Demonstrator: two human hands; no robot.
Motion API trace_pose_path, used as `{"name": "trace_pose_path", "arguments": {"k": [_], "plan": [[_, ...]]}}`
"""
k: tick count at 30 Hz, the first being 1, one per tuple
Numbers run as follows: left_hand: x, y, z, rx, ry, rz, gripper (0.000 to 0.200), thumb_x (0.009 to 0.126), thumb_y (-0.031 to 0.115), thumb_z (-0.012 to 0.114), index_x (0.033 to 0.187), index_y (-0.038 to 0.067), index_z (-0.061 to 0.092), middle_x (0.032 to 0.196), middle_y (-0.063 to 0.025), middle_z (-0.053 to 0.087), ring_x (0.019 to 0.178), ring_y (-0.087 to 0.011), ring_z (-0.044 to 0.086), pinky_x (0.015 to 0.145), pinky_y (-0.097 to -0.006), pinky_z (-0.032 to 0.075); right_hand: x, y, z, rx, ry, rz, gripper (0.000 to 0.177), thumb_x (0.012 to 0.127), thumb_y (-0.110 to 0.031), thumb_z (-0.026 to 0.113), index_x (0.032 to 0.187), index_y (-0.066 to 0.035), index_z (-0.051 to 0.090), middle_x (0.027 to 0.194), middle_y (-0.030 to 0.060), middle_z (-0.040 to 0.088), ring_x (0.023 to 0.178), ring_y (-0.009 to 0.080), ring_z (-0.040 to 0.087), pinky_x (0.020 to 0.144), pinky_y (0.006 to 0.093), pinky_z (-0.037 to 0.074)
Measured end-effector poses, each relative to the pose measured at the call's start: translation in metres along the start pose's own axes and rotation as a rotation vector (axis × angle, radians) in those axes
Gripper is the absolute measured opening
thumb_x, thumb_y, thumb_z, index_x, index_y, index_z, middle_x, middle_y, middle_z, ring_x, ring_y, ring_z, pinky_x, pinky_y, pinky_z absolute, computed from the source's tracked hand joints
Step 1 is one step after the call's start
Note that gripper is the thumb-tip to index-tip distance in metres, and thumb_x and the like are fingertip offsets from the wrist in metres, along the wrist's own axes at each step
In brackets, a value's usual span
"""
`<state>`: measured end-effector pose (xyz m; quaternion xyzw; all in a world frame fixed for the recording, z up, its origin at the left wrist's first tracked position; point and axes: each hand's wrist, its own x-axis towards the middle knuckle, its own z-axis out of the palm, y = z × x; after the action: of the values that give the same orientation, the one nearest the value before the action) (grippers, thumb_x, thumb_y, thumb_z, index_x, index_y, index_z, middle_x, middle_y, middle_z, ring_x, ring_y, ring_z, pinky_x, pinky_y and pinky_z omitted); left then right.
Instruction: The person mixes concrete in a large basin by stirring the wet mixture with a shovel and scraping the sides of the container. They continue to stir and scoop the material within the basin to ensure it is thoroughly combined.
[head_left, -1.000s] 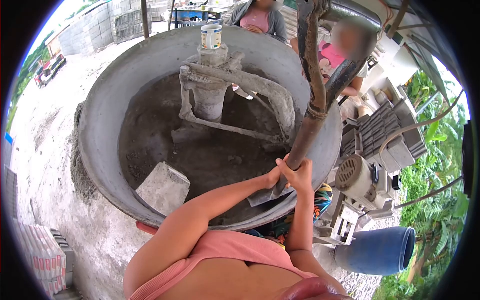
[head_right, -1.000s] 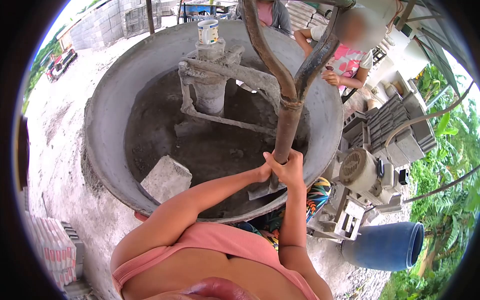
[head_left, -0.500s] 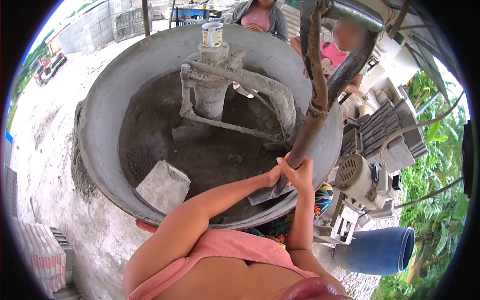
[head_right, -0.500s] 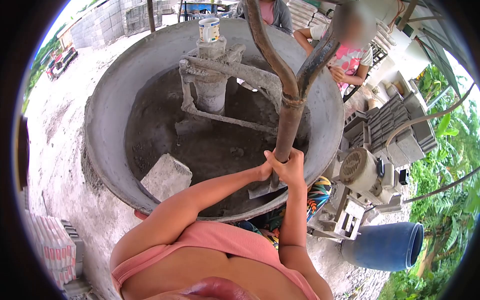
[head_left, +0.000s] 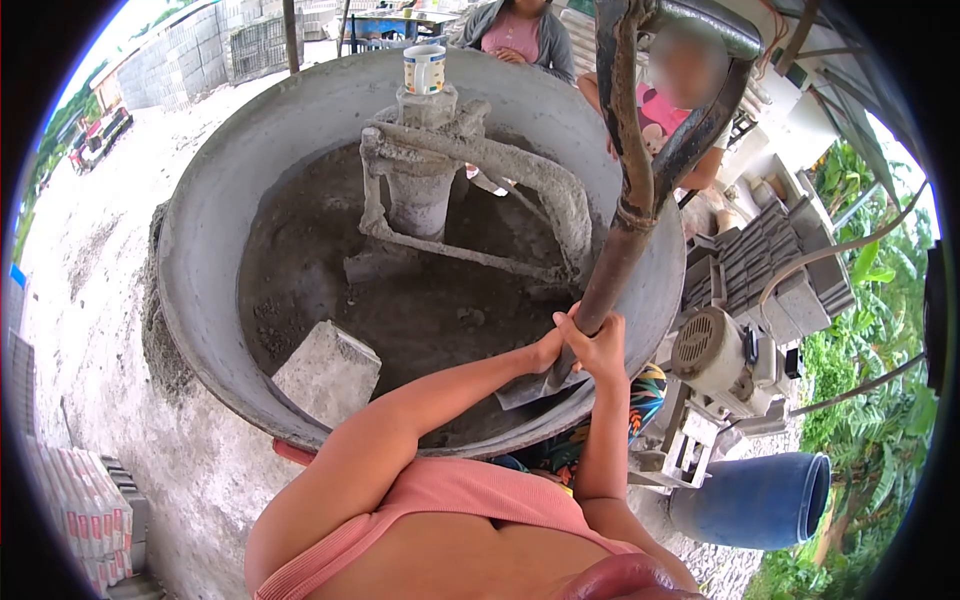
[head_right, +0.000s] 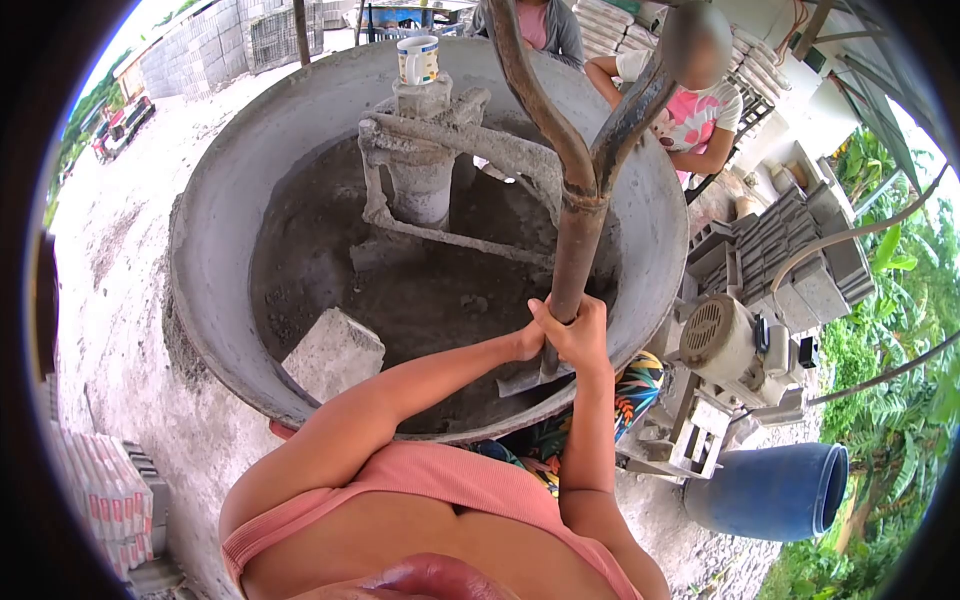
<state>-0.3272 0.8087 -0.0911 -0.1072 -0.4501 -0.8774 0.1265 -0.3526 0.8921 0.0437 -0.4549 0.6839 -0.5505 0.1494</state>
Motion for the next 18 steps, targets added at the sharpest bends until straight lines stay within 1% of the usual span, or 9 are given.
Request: {"name": "trace_pose_path", "arguments": {"k": [2,4,8,10,13,18], "plan": [[-0.0009,0.0046,0.0032,0.027,0.022,0.006,0.039,0.093,0.038,0.044,0.121,0.013,0.031,0.089,-0.0055,0.052,0.069,-0.0126,0.057,0.055,-0.0262,0.047,0.0002,0.0017,-0.0001,-0.002,0.0,0.0,0.018,0.074,-0.01,0.071,0.068,0.0,0.057,0.056,-0.0014,0.052,0.052,0.0045,0.046,0.046,0.022,0.036],[-0.0021,0.0072,0.0053,0.177,0.032,0.106,0.04,0.094,0.037,0.043,0.123,0.014,0.029,0.092,-0.0054,0.051,0.071,-0.0121,0.058,0.056,-0.0258,0.048,0.0,0.0016,-0.0003,-0.003,0.001,-0.001,0.018,0.074,-0.01,0.071,0.068,0.0,0.057,0.056,-0.0013,0.052,0.052,0.0046,0.046,0.046,0.0221,0.036],[-0.0021,0.007,0.0052,0.08,0.023,0.072,0.038,0.094,0.036,0.043,0.122,0.014,0.029,0.09,-0.0052,0.052,0.07,-0.0122,0.058,0.055,-0.0256,0.048,-0.0005,-0.0003,-0.0004,-0.005,-0.001,0.004,0.018,0.074,-0.011,0.071,0.068,0.0,0.057,0.055,-0.0011,0.052,0.051,0.0047,0.046,0.046,0.0222,0.037],[-0.0017,0.0064,0.0035,0.051,0.041,0.004,0.035,0.094,0.035,0.043,0.119,0.015,0.031,0.087,-0.005,0.052,0.069,-0.0124,0.058,0.054,-0.0258,0.048,-0.0004,-0.0003,-0.0005,-0.01,0.001,0.007,0.018,0.074,-0.011,0.071,0.068,0.0,0.057,0.055,-0.0011,0.052,0.051,0.0047,0.046,0.046,0.0222,0.037],[-0.0011,0.0034,0.0031,0.042,0.082,0.01,0.033,0.093,0.035,0.043,0.117,0.015,0.032,0.085,-0.0049,0.052,0.067,-0.0127,0.058,0.053,-0.0259,0.047,-0.0005,-0.0001,-0.0007,-0.003,-0.001,0.011,0.019,0.074,-0.011,0.071,0.068,0.0,0.057,0.054,-0.0012,0.052,0.051,0.0047,0.046,0.045,0.0223,0.037],[-0.0014,0.0036,-0.0009,0.07,0.037,0.004,0.033,0.093,0.034,0.044,0.117,0.015,0.033,0.088,-0.0042,0.052,0.071,-0.0119,0.058,0.055,-0.0255,0.048,-0.0008,-0.0043,-0.0011,-0.012,-0.015,0.024,0.019,0.074,-0.012,0.071,0.067,0.0,0.058,0.054,-0.0013,0.051,0.051,0.0048,0.046,0.046,0.0224,0.037]]}}
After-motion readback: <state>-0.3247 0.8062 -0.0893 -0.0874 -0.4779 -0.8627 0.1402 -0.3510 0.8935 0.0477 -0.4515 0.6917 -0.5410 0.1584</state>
